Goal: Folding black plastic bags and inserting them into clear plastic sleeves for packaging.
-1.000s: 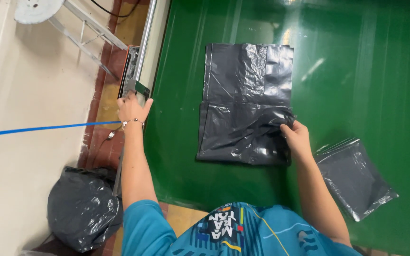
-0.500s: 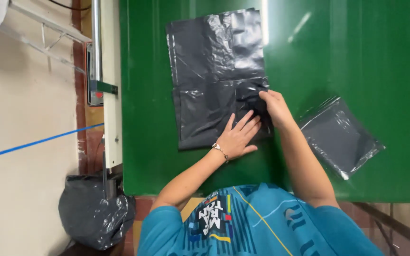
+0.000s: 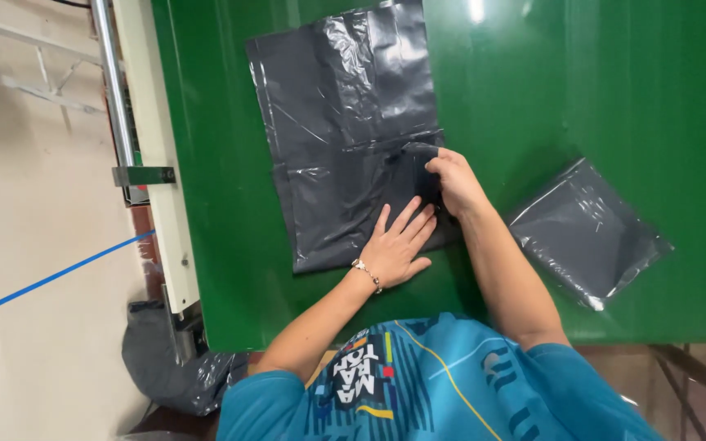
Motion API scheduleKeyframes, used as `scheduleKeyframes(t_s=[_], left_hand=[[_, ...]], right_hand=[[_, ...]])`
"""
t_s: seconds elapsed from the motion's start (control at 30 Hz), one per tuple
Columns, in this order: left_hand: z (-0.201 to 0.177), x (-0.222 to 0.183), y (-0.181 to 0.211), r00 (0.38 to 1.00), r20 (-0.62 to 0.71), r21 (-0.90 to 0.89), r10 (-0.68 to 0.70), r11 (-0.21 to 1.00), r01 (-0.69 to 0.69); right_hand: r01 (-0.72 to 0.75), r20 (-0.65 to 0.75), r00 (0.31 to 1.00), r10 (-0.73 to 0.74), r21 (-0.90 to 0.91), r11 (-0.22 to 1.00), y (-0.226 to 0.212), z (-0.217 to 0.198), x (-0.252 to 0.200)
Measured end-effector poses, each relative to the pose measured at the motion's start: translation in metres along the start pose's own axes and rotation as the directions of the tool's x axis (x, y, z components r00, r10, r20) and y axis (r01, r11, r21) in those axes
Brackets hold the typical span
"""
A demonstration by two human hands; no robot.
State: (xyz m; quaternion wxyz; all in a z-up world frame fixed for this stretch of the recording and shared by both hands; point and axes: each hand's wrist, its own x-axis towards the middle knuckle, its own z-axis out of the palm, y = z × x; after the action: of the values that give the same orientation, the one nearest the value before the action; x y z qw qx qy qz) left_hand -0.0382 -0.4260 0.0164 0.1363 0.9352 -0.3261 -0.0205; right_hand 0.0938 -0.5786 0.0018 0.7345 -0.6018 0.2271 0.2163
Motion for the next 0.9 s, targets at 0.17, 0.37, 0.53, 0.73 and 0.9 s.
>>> scheduleKeyframes(t_s=[0.17, 0.37, 0.53, 0.73, 0.9], left_hand=[[0.008, 0.000, -0.002, 0.999, -0.040, -0.052, -0.018, 0.999, 0.016], [0.005, 0.003, -0.002, 0.995, -0.092, -0.079, -0.038, 0.996, 0.031], [-0.003, -0.001, -0.004, 0.991, -0.128, -0.127, -0.048, 0.991, 0.031], [-0.015, -0.023, -0.019, 0.909, -0.394, -0.354, -0.132, 0.935, -0.018], [-0.020, -0.085, -0.092, 0.926, -0.199, 0.035, -0.321, 0.942, 0.334]], right_hand=[[0.048, 0.006, 0.999, -0.048, 0.022, 0.999, -0.001, 0.004, 0.006], [0.114, 0.112, 0.988, -0.105, -0.078, 0.990, -0.025, 0.013, -0.008], [0.237, 0.186, 0.967, -0.177, -0.386, 0.892, -0.002, -0.049, 0.027], [0.635, 0.373, 0.512, -0.774, -0.771, 0.048, -0.031, 0.007, -0.063], [0.643, 0.682, 0.481, -0.551, -0.702, -0.306, 0.000, 0.006, -0.074]])
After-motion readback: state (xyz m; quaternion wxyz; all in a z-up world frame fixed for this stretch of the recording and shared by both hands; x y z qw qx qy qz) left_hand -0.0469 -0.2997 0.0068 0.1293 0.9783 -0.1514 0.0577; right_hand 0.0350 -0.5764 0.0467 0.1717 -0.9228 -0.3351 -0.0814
